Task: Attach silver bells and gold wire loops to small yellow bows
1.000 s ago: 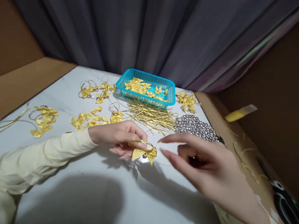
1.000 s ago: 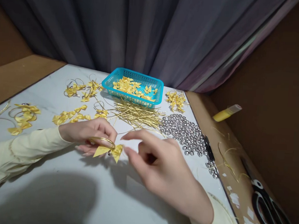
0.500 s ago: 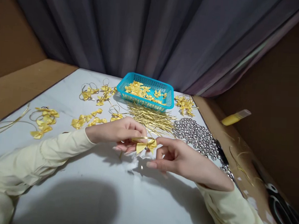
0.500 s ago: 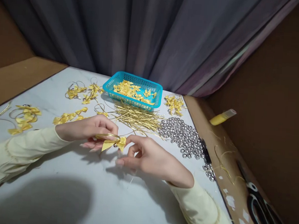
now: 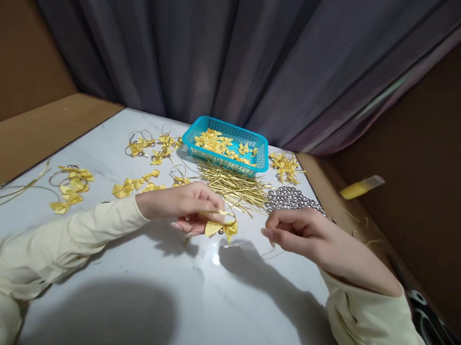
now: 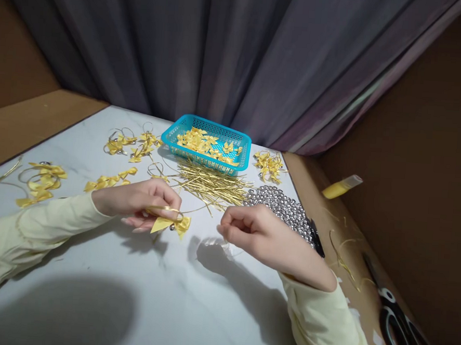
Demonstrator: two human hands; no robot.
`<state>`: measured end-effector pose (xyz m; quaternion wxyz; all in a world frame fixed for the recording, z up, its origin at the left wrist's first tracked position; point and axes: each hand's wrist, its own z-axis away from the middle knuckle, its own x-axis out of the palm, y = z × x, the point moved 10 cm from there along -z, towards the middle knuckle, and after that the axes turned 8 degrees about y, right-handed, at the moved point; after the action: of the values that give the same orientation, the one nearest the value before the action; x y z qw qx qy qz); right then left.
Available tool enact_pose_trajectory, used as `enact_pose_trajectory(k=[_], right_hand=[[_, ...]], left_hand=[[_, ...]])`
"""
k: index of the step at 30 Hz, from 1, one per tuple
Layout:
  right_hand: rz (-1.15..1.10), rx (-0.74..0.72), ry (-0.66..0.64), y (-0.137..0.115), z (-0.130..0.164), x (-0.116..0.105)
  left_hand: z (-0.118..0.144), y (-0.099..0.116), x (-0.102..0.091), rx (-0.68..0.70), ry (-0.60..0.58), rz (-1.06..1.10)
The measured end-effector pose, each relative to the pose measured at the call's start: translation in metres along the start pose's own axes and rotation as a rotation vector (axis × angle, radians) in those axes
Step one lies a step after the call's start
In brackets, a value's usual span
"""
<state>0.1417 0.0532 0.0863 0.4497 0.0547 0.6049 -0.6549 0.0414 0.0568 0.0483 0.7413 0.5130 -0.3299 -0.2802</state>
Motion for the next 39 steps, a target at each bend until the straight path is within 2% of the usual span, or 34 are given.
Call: enact_pose_trajectory(k=[6,15,19,26,33,39], right_hand=[[0.121,-0.102,0.152,-0.013,-0.001,-0.013],[0.169,-0.152,0.161,-0.018,-0.004,-0.01],[0.164,-0.134,0.151,-0.014,-0.007,-0.011],[0.064,-0.031,0.23,0.0,-0.009,-0.03],[0.06,-0.011,0.218,-0.001,-0.006,-0.031],[0.141,-0.011,0.203,0.002,-0.009,-0.03]], left_hand=[[0.0,-0.006,0.011,-0.036,-0.084,-0.025],[0.001,-0.011,0.015,-0.045,-0.131,-0.055],[0.003,-0.01,0.015,-0.048,-0.143,-0.072],[0.009,-0.007,0.019,-0.031,-0.191,-0.111],[0.008,-0.007,0.019,-0.019,-0.198,-0.11],[0.007,-0.008,0.019,-0.031,-0.18,-0.143]])
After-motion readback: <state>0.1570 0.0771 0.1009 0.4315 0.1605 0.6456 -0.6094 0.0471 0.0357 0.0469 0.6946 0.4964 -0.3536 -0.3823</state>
